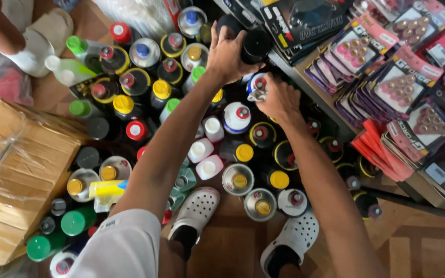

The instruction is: Cleaning and organizing various spray cans and bottles by wiping them with a cloth

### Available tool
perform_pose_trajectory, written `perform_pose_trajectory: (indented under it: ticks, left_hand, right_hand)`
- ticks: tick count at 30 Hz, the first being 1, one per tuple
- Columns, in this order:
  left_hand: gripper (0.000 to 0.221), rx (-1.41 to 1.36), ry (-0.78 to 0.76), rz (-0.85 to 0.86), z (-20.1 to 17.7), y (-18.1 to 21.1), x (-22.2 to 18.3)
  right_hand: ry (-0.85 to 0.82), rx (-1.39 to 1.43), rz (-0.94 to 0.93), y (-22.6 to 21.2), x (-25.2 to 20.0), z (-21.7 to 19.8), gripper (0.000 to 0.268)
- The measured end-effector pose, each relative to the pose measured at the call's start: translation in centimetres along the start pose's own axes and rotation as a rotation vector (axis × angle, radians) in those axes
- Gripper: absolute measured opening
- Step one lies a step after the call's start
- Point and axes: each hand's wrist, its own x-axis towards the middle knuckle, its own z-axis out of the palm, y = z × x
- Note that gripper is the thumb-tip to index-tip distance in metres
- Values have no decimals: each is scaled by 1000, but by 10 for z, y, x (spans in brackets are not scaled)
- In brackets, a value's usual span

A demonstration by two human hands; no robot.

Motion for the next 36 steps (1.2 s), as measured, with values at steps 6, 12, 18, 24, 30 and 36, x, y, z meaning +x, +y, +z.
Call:
perform_pose_trajectory:
  ticks: [6, 12, 18, 24, 30, 36]
  left_hand:
    - [80, 49, 80, -69, 6, -1, -2]
    - [79, 32, 94, -53, 6, -1, 3]
    - [69, 125, 6, -9, 9, -6, 11]
    - [62, 105, 128, 33, 2, -5, 6]
    - [79, -415, 67, 61, -42, -33, 10]
    - [25, -582, 418, -273, -53, -76, -6]
  right_hand:
    - [3, -14, -11, -1, -1, 2, 56]
    - [-40, 70, 4, 3, 6, 3, 57]
    - [9, 22, -45, 15, 9, 18, 65]
    - [66, 42, -71, 6, 5, 18, 69]
    - [-24, 33, -42, -5, -3, 4, 68]
    - [-67, 78, -42, -6, -8, -5, 70]
